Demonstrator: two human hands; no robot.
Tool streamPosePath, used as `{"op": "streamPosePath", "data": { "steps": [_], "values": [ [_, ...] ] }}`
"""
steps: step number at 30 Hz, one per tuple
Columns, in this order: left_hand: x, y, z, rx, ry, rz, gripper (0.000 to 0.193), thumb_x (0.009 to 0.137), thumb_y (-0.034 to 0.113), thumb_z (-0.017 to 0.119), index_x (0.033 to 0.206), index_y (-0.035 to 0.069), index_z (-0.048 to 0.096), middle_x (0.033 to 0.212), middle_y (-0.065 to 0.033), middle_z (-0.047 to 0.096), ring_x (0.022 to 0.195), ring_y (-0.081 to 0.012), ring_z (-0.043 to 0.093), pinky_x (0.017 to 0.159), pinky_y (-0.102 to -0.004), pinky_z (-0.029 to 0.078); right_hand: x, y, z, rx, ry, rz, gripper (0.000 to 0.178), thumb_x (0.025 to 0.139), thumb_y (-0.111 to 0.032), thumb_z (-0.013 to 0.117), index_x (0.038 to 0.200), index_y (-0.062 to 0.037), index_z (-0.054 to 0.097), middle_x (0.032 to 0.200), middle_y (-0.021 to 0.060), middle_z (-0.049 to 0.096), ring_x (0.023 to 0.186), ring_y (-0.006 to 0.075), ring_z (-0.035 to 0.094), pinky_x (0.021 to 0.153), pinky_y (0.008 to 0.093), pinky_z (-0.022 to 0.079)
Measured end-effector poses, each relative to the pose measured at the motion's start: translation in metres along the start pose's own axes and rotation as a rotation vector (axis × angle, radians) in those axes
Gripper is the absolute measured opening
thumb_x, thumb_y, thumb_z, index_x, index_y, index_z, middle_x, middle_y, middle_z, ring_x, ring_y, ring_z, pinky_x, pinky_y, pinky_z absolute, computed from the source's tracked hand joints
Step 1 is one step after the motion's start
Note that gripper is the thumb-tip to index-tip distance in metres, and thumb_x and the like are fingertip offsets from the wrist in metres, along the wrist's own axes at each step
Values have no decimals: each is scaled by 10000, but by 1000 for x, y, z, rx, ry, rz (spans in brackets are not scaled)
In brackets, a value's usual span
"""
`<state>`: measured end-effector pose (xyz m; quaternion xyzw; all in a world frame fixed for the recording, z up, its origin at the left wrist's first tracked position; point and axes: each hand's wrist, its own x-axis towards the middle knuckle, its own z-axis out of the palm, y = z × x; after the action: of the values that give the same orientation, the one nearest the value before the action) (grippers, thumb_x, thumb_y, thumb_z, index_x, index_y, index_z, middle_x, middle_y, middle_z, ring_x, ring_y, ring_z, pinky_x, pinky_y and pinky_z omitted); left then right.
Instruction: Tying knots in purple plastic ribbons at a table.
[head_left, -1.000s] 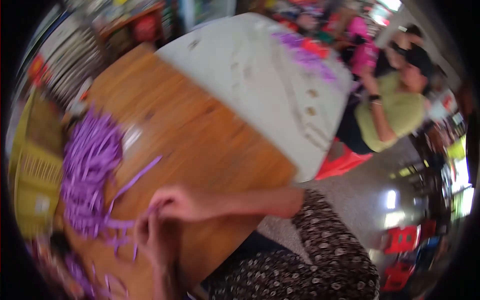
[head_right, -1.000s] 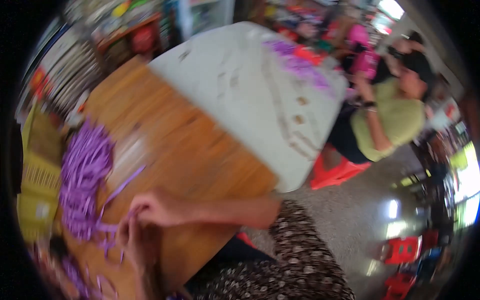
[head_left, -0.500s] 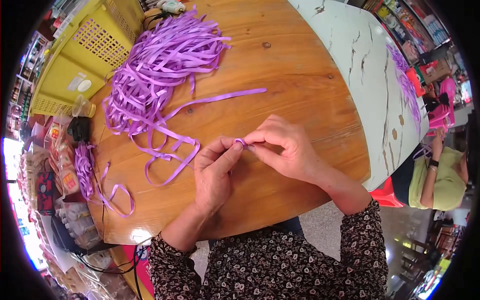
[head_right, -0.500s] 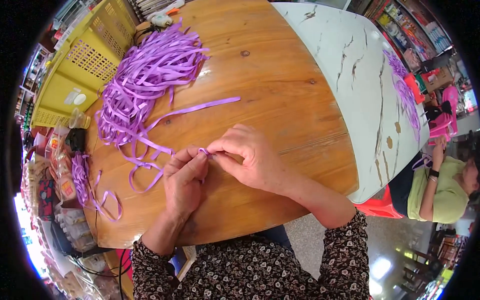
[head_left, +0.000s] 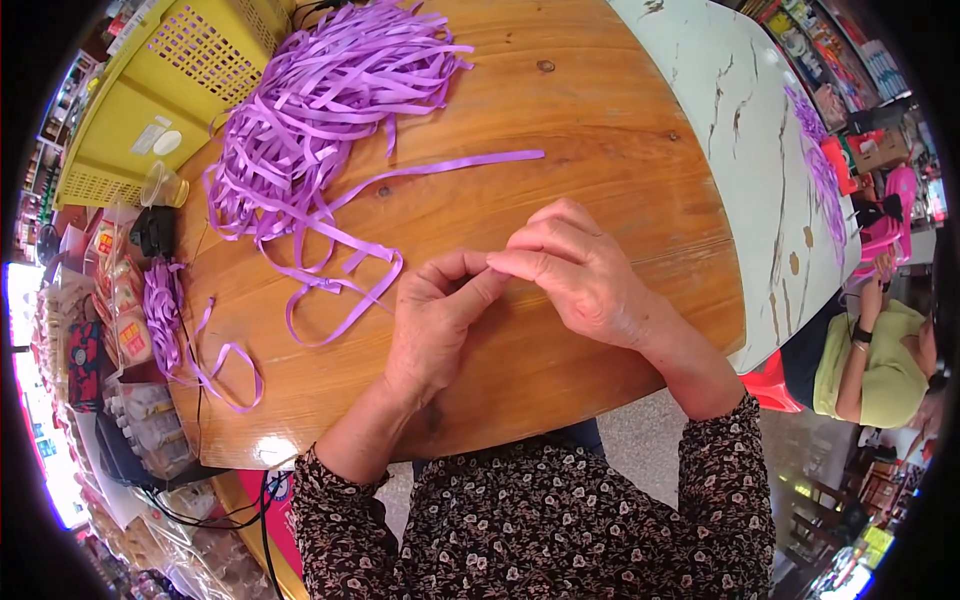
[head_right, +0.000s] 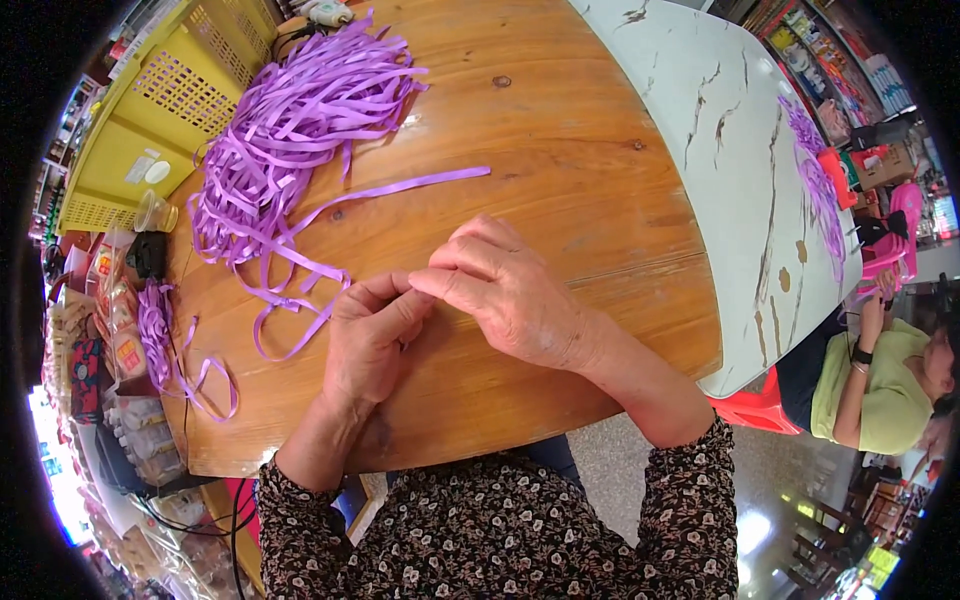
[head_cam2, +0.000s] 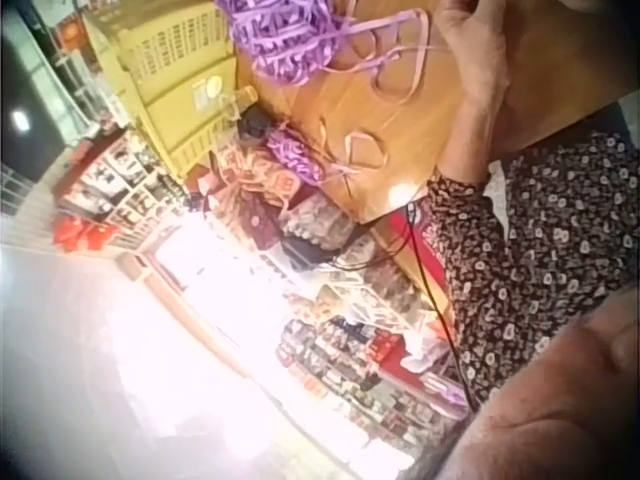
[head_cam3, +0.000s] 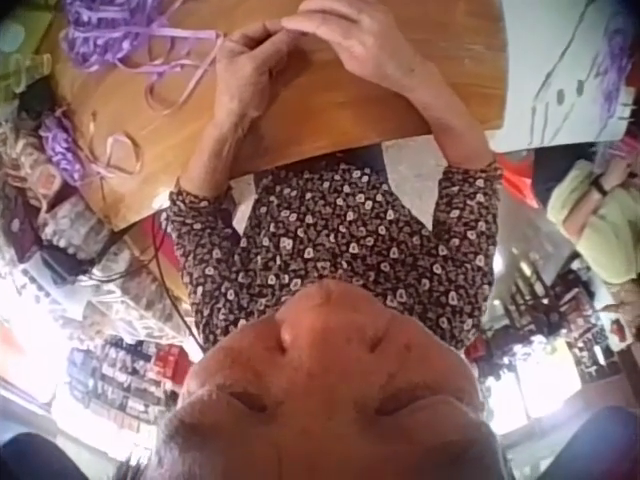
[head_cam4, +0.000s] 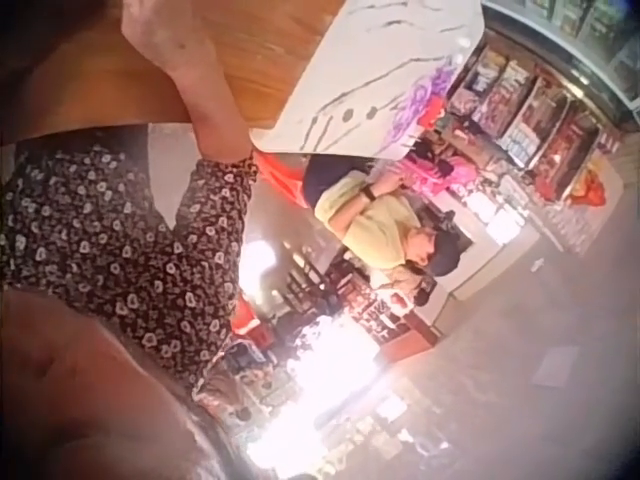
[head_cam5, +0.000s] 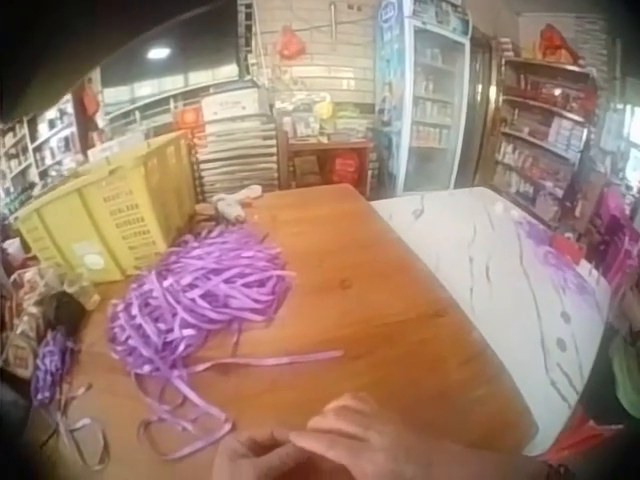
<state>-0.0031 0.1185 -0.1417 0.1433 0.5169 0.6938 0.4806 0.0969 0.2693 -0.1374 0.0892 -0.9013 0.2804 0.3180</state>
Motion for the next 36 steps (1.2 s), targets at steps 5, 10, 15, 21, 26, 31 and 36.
{"op": "streamPosePath", "data": {
  "steps": [5,10,15,21,26,31,36],
  "values": [
    [2,-3,1,21,66,-20,104,853,86,662,919,6,661,751,30,606,632,-21,495,548,-162,388,1,3,2,-20,34,13,354,657,75,659,993,-36,645,853,68,615,768,250,569,644,323,488],
    [0,0,6,29,137,33,66,830,49,672,867,2,645,702,45,568,586,-5,457,492,-151,344,5,4,4,-2,88,81,258,728,46,687,971,-30,647,800,65,641,729,225,588,635,308,485],
    [1,-6,7,30,162,112,30,823,15,648,841,9,624,710,57,551,602,4,447,506,-144,344,5,7,3,20,85,163,241,690,15,738,910,-33,654,783,61,643,727,206,592,630,303,481],
    [2,-7,7,50,175,161,30,823,2,635,846,8,616,720,66,541,616,9,442,517,-142,347,4,-2,-2,83,30,133,200,690,12,742,867,-29,657,791,61,626,732,204,582,617,297,472],
    [1,-8,4,110,99,173,26,829,4,632,850,7,617,719,64,545,627,8,455,535,-141,368,4,-3,0,74,49,166,150,712,18,715,836,-24,643,785,63,615,720,206,574,611,290,464],
    [2,-12,6,215,117,203,45,832,17,653,866,10,625,736,63,555,647,5,465,561,-144,387,2,-5,-1,189,34,289,83,746,16,668,792,-18,608,753,47,588,683,154,541,595,257,430],
    [2,-12,9,148,154,199,47,839,19,655,877,12,629,759,56,567,660,3,472,573,-145,391,1,-5,2,509,-13,654,44,804,-15,629,787,-10,589,737,-20,535,688,44,458,579,201,363]
  ]
}}
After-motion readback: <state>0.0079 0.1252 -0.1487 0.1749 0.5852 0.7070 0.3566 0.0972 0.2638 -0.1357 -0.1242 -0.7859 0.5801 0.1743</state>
